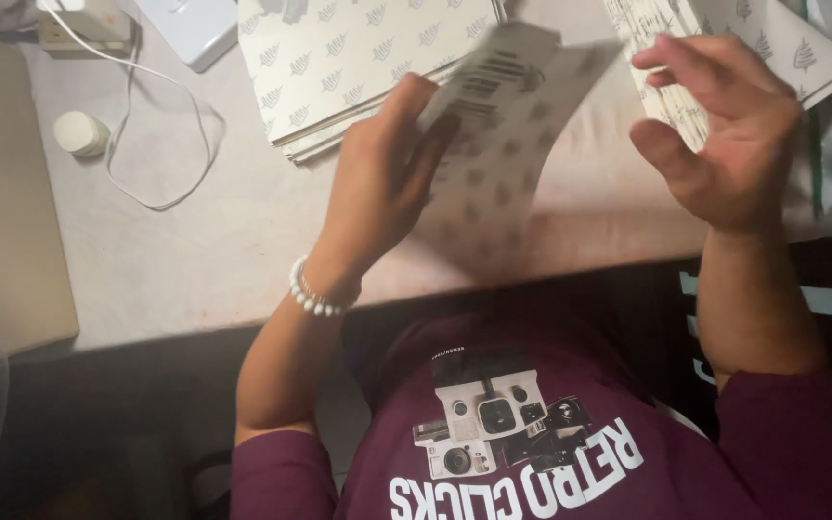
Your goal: Folding individual paper wrappers into a triangular shape and stacking them on a work surface.
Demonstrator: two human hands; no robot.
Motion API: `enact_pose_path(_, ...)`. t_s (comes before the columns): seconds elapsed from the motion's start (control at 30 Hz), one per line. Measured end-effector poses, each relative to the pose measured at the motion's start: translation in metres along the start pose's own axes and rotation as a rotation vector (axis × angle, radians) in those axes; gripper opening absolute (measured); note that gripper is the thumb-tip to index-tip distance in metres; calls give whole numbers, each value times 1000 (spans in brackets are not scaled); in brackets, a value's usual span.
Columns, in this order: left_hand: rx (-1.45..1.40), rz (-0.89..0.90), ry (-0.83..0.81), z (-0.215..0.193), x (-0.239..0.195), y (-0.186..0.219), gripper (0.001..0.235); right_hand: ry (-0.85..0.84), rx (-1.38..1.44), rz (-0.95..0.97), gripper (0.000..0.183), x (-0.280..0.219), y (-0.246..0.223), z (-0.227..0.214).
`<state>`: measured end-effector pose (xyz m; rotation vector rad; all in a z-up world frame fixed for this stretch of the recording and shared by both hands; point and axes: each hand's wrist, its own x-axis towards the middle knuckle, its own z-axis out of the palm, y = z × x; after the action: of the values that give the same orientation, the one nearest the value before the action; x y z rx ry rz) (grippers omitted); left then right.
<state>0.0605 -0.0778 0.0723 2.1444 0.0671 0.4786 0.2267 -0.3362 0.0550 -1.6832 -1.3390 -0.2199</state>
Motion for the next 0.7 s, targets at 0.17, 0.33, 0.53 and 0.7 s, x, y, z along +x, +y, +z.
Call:
enact_pose_path(0.17,-70,60,251,-3,-27,17,24,11,237,-78,89,12,-3,26)
enact_pose_path(0.33,-247,34,311,0,-43,4,31,-26,469,43,97,2,-3,62)
enact_pose_path(0.53,-209,86,298,-1,-46,-3,25,33,-10,52,71,-12,4,74)
enact_pose_path(0.7,-216,66,328,3,-46,2,20,73,222,76,43,-15,3,82)
